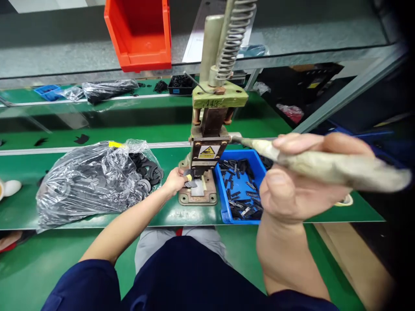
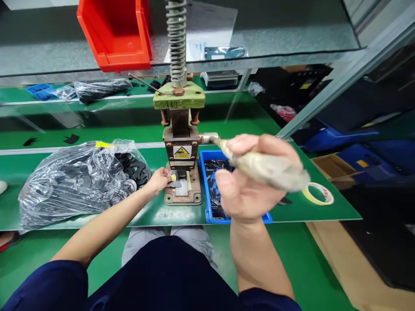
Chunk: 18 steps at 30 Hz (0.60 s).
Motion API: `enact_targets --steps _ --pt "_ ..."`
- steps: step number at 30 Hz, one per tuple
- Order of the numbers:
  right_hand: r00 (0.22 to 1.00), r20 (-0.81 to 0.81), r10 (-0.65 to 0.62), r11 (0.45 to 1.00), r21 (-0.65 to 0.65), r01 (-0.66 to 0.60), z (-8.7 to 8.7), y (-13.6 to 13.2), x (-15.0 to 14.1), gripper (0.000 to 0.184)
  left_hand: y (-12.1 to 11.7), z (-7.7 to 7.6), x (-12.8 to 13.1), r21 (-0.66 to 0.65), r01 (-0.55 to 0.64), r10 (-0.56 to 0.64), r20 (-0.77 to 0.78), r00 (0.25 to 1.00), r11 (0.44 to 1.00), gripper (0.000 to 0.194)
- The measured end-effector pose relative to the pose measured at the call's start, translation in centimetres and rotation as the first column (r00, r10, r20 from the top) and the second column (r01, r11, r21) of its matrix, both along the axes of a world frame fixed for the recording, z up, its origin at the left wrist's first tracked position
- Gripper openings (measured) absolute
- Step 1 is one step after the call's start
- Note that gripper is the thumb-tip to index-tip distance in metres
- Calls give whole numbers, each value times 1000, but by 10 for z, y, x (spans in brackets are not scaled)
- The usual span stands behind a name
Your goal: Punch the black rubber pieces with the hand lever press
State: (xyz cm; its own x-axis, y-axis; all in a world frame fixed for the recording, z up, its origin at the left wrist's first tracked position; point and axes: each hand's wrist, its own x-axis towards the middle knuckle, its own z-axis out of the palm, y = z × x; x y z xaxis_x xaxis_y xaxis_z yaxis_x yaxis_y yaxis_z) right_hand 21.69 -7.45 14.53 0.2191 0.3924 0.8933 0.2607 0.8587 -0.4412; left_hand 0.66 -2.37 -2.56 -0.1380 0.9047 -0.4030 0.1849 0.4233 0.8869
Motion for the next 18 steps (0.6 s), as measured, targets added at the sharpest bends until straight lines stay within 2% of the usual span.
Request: enact_targets --steps 2,3,5,7,8,9,11,14,16,18 --pt "1000 -13 0 1000 -31 0 -3 2 -5 58 -4 5 -2 -23 -62 64 110 992 998 32" --pt "1000 -26 -16 999 -49 14 -12 0 -9 63 -7 8 -5 -23 -90 93 151 984 996 33" --pt "995 -49 -84 975 -208 73 -41 -12 -17 67 -14 12 -14 -6 -112 110 216 970 994 35" --pt "979 -125 -158 901 -424 91 -78 -28 -26 64 -24 18 -26 22 -80 71 278 958 997 37" --pt "978 -172 -120 812 -584 -3 -97 -35 -30 55 -29 20 -32 34 -54 40 311 949 998 38" --pt "977 -209 -28 646 -750 -142 -114 -41 -35 46 -35 23 -37 48 -24 6 343 939 999 39" --pt "956 -278 88 390 -874 -290 -138 -48 -44 40 -46 29 -45 77 39 -66 383 921 996 40" --pt "866 -441 235 68 -881 -467 -150 -46 -56 40 -60 37 -50 117 144 -178 365 914 983 39" --pt "753 -584 303 -163 -811 -563 -150 -42 -61 39 -67 41 -51 148 207 -245 329 912 967 36" --pt "635 -704 319 -340 -710 -616 -149 -41 -64 37 -72 45 -52 196 267 -317 301 899 944 32"
